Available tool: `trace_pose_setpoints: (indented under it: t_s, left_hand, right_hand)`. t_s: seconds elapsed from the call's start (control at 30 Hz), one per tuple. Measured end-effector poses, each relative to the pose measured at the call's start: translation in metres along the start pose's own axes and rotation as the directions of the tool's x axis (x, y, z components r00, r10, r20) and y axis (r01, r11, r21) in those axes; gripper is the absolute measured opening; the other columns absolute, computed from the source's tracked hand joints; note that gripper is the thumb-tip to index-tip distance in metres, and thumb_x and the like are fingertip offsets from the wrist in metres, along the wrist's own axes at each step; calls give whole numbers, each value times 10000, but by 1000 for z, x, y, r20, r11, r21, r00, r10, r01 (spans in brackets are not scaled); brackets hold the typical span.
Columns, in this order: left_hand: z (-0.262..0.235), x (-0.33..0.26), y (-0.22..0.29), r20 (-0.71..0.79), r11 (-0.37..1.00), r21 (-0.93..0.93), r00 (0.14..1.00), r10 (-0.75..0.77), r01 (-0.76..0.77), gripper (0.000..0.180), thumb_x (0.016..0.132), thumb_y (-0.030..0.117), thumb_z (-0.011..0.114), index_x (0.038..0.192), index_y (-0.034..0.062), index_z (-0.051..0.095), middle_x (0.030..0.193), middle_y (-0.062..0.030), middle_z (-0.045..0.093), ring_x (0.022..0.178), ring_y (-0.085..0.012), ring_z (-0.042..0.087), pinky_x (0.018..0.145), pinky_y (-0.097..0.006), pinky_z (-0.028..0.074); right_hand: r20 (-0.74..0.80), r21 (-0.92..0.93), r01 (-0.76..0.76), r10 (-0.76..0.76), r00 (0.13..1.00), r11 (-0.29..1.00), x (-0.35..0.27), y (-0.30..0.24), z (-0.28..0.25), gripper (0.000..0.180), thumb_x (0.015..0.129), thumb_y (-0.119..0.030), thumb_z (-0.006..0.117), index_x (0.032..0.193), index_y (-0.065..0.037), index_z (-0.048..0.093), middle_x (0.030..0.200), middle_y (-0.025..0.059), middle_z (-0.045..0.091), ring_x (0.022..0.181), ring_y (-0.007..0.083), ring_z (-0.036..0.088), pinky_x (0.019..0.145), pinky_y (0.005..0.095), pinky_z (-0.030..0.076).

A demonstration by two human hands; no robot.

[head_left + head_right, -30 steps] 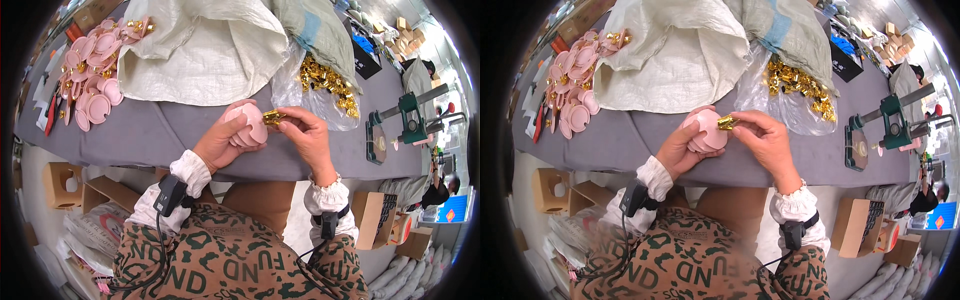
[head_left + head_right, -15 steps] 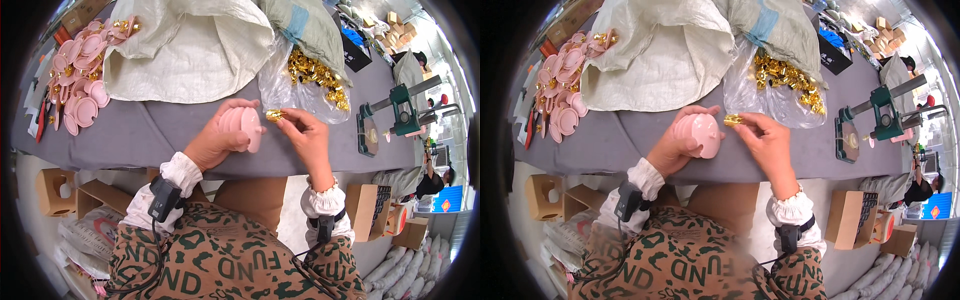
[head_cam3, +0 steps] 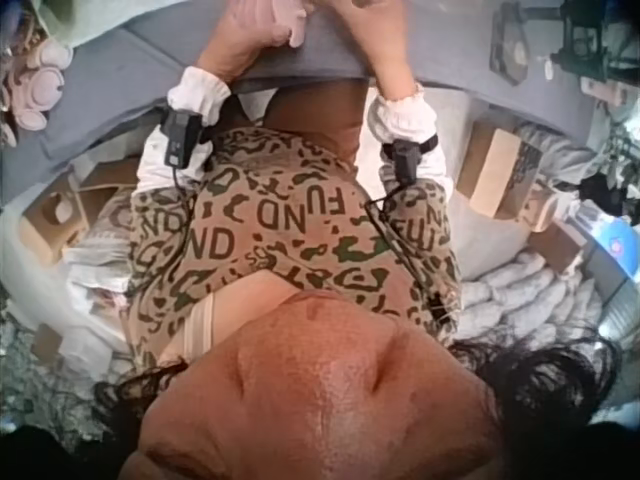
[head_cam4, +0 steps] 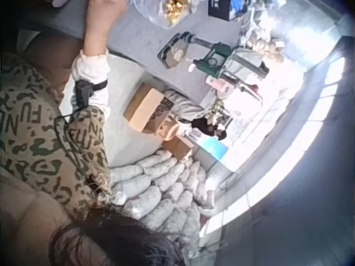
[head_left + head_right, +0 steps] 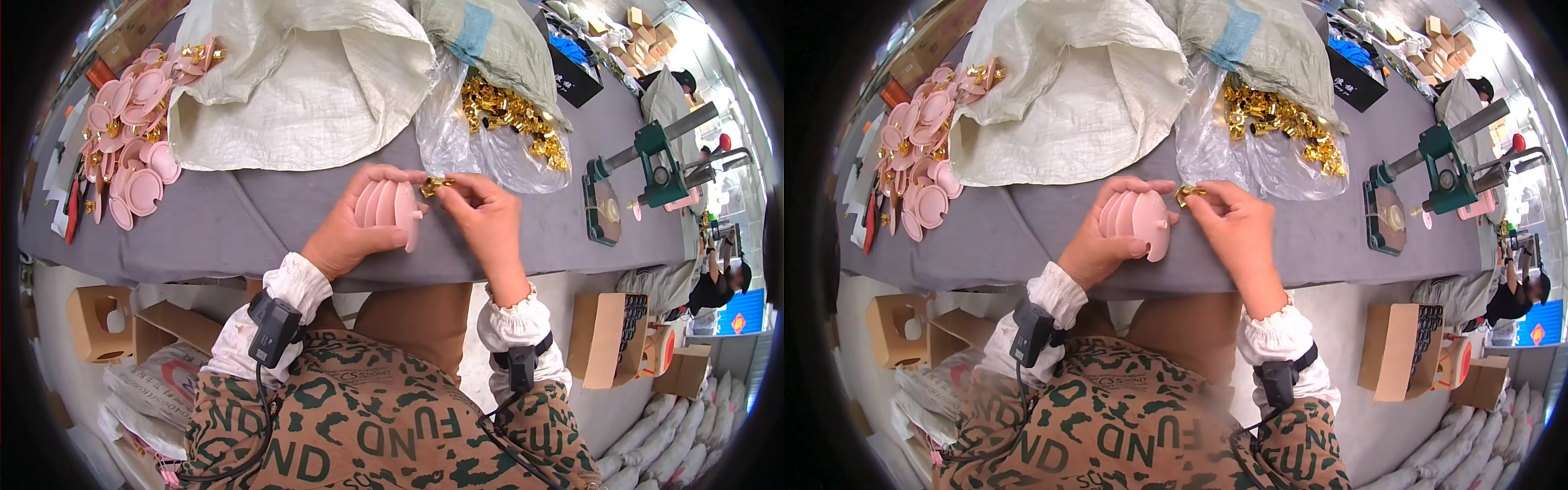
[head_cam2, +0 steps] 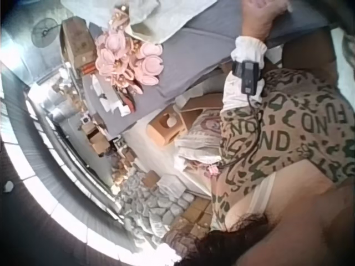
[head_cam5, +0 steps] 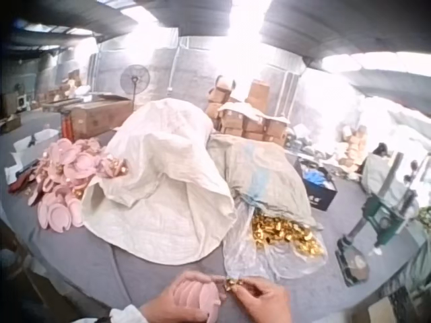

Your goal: Assembling pink plastic lids or decorative bell-like parts by attaching gold toppers.

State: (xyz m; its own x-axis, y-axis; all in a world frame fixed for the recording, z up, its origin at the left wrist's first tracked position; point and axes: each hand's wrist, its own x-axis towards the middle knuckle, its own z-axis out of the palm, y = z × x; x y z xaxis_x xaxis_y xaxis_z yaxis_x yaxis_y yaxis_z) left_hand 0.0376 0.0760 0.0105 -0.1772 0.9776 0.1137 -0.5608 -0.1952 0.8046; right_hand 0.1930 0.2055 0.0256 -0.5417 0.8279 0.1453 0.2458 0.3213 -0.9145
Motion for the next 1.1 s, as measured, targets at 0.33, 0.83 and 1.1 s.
trace_pose_setpoints:
  t_s: [0.33, 0.83, 1.1]
  left_hand:
    - [-6, 6, 1, -105, 982, -188, 994, -21, 1, 590, 785, 74, 733, 1273, 70, 403, 1280, -158, 516, 1080, -240, 589, 878, -343, 527]
    - [-13, -3, 5, 39, 966, -188, 984, -173, 178, 616, 859, 368, 704, 1307, 59, 415, 1119, -109, 585, 958, -209, 642, 685, -332, 597]
    - [-18, 2, -5, 38, 948, -256, 982, -183, 187, 571, 868, 350, 701, 1281, 68, 425, 1122, -111, 587, 937, -204, 637, 697, -340, 594]
  right_hand:
    - [109, 216, 86, -111, 988, 973, -11, -23, -1, 219, 807, 3, 727, 1024, -11, 710, 960, 108, 715, 863, 132, 680, 753, 231, 536]
    - [385, 126, 109, -150, 911, 986, -10, -28, -11, 214, 841, -27, 697, 1052, 6, 693, 1001, 123, 715, 838, 196, 707, 710, 287, 574]
    - [440, 546, -329, 70, 895, 771, -14, -3, 0, 217, 898, -47, 644, 1094, 44, 662, 1007, 149, 705, 812, 209, 706, 686, 280, 578]
